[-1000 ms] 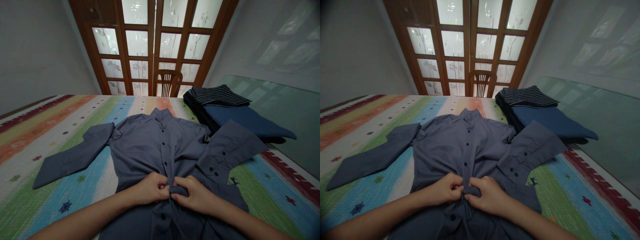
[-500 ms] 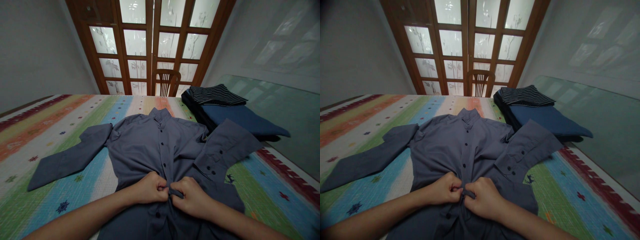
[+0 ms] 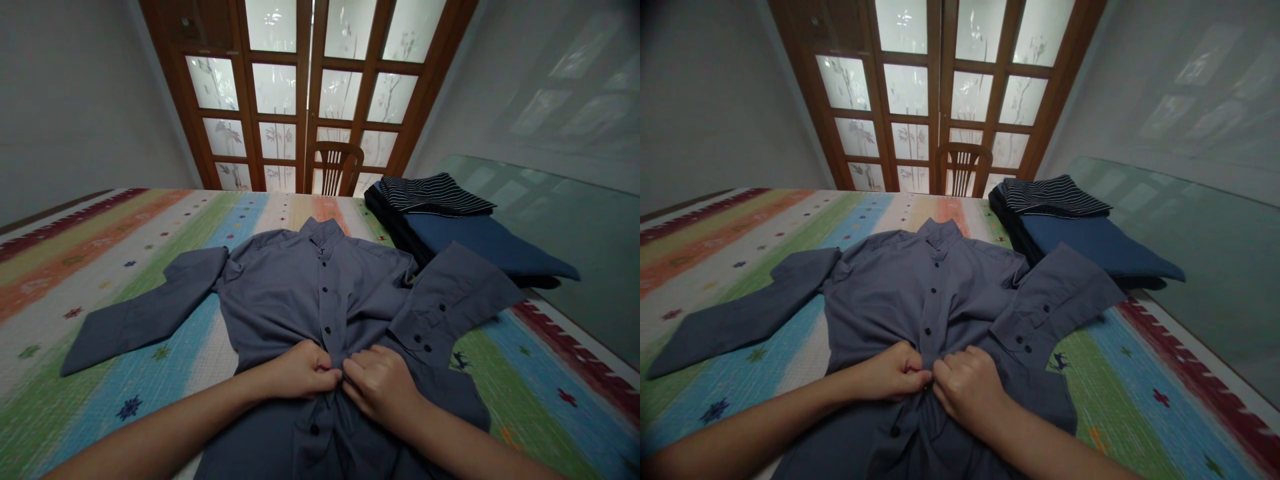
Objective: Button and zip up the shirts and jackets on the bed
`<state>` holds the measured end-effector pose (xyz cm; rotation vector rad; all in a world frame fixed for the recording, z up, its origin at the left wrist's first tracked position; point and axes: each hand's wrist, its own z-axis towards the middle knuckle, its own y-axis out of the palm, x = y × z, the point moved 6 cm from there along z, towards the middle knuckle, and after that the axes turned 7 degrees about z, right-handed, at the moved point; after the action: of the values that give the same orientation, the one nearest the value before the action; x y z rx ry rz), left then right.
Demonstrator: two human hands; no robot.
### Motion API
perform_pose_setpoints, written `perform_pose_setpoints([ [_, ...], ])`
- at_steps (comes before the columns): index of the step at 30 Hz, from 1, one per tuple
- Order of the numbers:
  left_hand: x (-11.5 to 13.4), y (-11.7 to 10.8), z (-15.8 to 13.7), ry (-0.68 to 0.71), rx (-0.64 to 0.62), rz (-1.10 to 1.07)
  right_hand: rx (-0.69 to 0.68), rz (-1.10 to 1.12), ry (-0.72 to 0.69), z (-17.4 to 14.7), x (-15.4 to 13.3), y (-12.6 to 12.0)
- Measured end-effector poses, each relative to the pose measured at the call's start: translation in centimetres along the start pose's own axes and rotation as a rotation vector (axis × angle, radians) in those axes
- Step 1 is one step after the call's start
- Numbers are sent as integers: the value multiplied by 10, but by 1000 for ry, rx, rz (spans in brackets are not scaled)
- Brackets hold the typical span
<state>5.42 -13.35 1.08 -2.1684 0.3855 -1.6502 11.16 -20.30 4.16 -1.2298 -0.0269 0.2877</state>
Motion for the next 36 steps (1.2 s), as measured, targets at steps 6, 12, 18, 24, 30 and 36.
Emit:
perform_pose_setpoints([
  [6, 7, -1, -3, 30, -110, -81, 9, -174, 251, 11, 37, -18],
  [12, 16, 2, -1, 240, 68, 289, 166, -301, 16, 16, 22, -30],
  [18, 20, 3, -1, 193, 110, 416, 98, -128, -78, 14, 7, -11],
  [24, 27, -23, 0, 104, 169, 301, 16, -2, 54, 22, 24, 1],
  [30, 24, -59, -7, -33, 530, 521, -7, 319, 246, 23, 42, 3],
  [36, 20, -43, -2, -58, 464, 683, 19, 672, 372, 23, 46, 0],
])
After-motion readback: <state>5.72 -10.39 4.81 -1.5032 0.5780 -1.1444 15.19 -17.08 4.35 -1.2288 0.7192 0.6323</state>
